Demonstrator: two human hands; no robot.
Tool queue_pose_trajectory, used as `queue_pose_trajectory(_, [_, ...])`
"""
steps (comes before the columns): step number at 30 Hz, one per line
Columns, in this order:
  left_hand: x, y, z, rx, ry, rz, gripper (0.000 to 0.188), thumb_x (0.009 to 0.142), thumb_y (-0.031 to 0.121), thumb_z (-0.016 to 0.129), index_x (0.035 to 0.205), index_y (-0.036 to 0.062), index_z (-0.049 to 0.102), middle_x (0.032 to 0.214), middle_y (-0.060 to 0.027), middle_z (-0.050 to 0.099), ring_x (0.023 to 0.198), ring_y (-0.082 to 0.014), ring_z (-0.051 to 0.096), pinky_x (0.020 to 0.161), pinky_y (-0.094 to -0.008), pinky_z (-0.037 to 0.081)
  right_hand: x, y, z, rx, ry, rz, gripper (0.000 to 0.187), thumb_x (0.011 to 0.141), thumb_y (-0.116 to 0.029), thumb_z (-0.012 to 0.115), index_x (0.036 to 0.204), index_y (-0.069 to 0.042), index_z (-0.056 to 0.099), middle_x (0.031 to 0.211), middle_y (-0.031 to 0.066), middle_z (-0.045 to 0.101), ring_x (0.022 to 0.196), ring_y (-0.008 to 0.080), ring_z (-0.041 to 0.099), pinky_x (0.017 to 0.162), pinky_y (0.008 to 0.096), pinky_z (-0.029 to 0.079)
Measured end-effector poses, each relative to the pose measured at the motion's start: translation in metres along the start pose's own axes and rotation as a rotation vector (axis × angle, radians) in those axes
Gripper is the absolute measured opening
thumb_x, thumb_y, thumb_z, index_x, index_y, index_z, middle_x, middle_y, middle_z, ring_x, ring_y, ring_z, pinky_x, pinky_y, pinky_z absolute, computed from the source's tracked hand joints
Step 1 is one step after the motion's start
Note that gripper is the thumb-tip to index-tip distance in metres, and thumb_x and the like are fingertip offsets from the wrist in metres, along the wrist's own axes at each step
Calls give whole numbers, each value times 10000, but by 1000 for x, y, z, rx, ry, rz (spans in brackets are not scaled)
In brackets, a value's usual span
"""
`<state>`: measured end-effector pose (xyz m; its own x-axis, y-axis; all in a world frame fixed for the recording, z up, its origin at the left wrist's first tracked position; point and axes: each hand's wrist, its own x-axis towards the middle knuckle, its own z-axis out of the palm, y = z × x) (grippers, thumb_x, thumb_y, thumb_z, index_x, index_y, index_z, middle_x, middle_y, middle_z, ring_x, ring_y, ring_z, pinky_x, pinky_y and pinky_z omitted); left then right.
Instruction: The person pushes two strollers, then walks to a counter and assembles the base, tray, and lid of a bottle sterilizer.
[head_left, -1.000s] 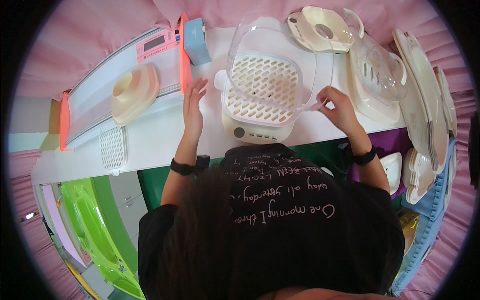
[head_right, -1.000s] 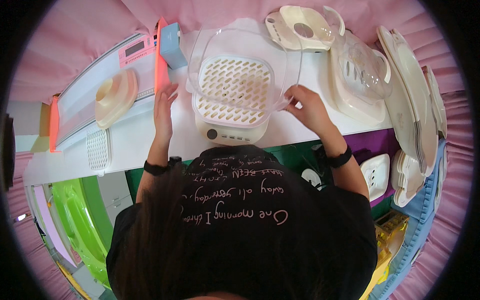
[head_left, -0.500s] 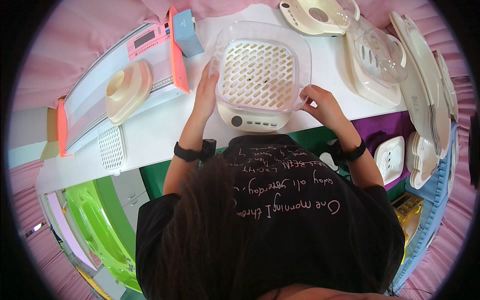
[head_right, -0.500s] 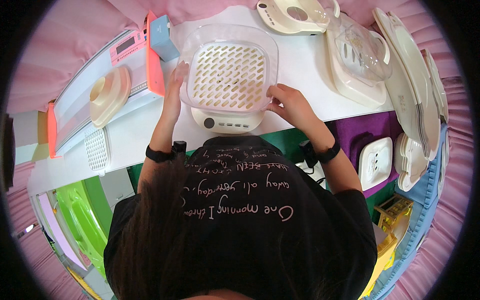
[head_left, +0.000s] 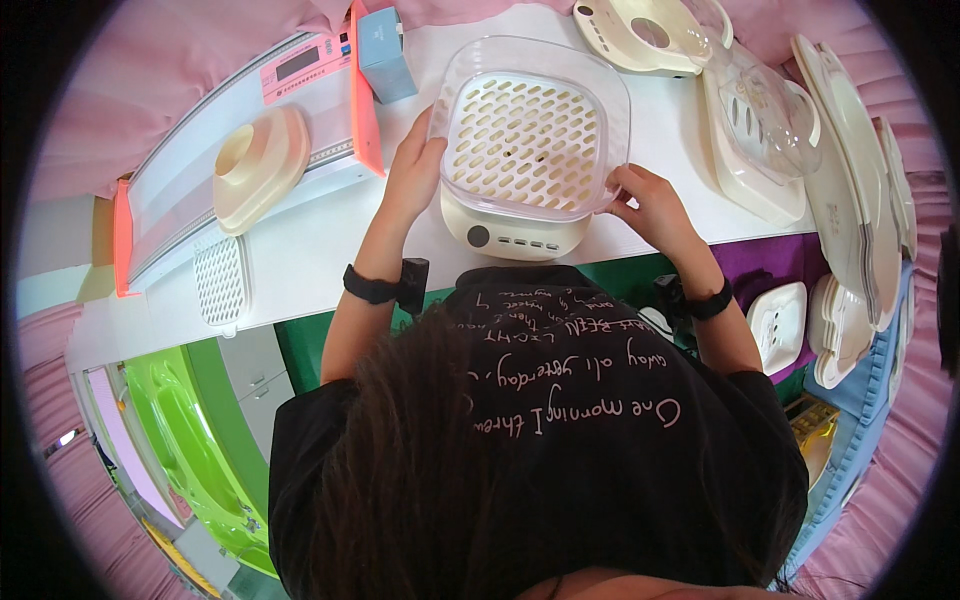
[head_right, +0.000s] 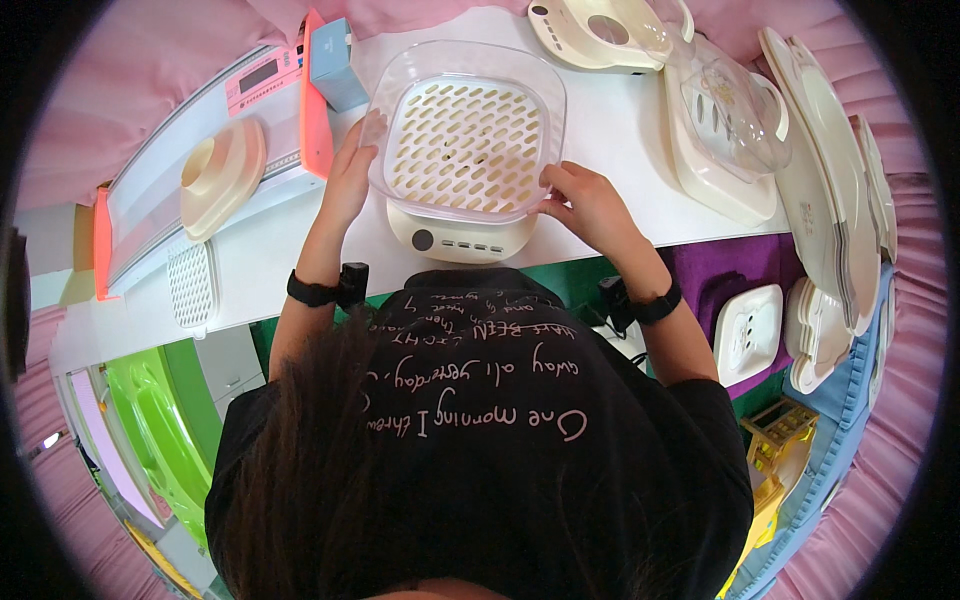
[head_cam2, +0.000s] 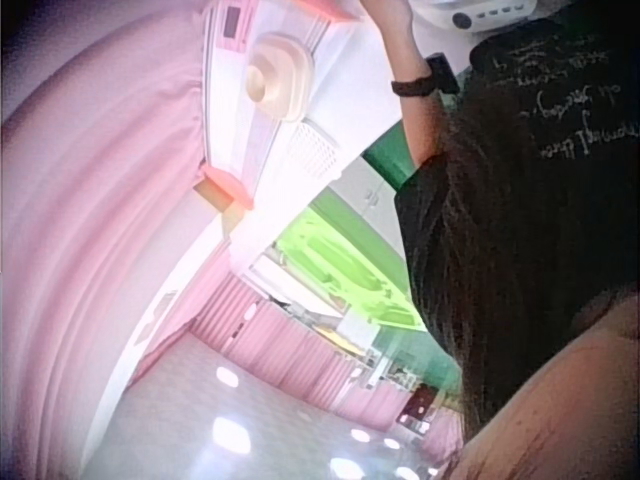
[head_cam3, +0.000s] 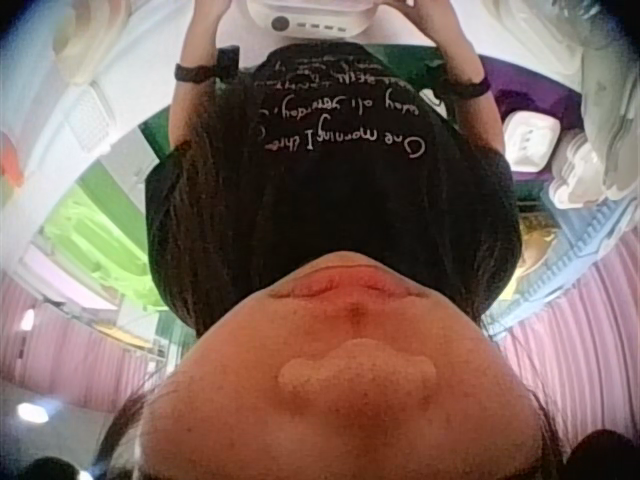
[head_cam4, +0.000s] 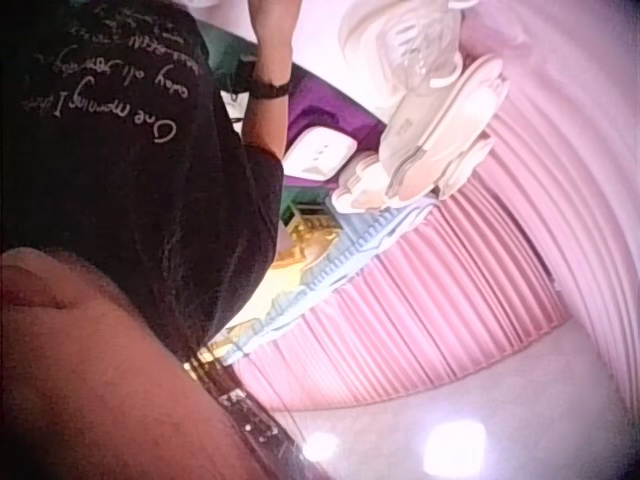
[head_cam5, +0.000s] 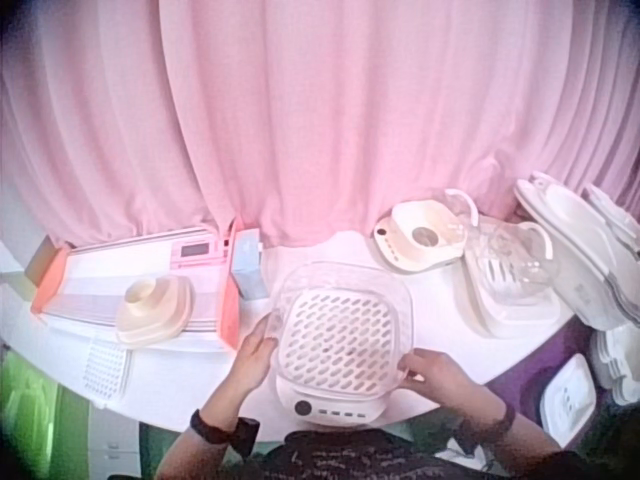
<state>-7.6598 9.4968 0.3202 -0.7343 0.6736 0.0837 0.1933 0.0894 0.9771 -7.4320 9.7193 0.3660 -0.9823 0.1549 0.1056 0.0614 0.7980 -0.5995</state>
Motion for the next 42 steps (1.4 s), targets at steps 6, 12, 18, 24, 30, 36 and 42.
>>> queue_pose_trajectory(6, [0, -6, 0, 41, 34, 81, 507, 801, 100, 375, 1295, -17, 398, 1237, -213, 502, 1165, -287, 470, 979, -321, 336, -1, 1, 2, -14, 7, 0, 232, 741, -137, 675, 886, -49, 518, 777, 116, 563, 687, 266, 594, 612, 350, 479])
queue_pose_trajectory(12, [0, 0, 0, 157, 30, 94, 497, 798, 108, 366, 1277, -15, 417, 1184, -238, 529, 1111, -323, 511, 951, -340, 368, -2, 0, 3, 1, -27, 43, 238, 739, -137, 676, 889, -53, 511, 800, 114, 568, 720, 270, 595, 630, 353, 481])
queue_pose_trajectory(18, [-7, 3, 6, 259, 74, 101, 485, 788, 103, 364, 1253, -11, 441, 1153, -246, 541, 1085, -349, 519, 932, -366, 384, 1, 0, -6, -46, -32, 4, 261, 731, -144, 682, 901, -54, 505, 816, 106, 571, 743, 264, 589, 656, 356, 476])
queue_pose_trajectory(24, [-4, 6, 3, 292, 52, 106, 480, 791, 122, 359, 1245, -3, 451, 1145, -251, 539, 1073, -363, 517, 924, -380, 386, 0, 1, -2, -17, -23, 48, 269, 729, -149, 686, 904, -55, 506, 825, 101, 571, 757, 255, 587, 671, 352, 476])
queue_pose_trajectory(30, [-3, 7, 0, 267, 3, 38, 485, 804, 57, 356, 1272, -50, 422, 1259, -185, 498, 1185, -248, 463, 1008, -307, 316, -3, 1, 3, 33, -10, 59, 275, 747, -143, 681, 934, -59, 498, 880, 96, 567, 762, 234, 589, 678, 331, 480])
queue_pose_trajectory(36, [-4, 0, 4, 262, 93, 99, 474, 784, 116, 362, 1230, -1, 474, 1107, -261, 554, 1025, -364, 547, 895, -385, 407, -4, -2, 4, 40, -8, 54, 316, 750, -141, 681, 986, -70, 484, 922, 89, 559, 758, 223, 590, 667, 326, 483])
queue_pose_trajectory(42, [-3, -12, 4, 198, 151, 118, 475, 779, 108, 377, 1230, 0, 482, 1122, -241, 562, 1029, -337, 556, 892, -363, 411, -6, -3, 8, 66, 0, 63, 371, 757, -133, 677, 1068, -78, 483, 938, 96, 552, 748, 214, 591, 664, 324, 484])
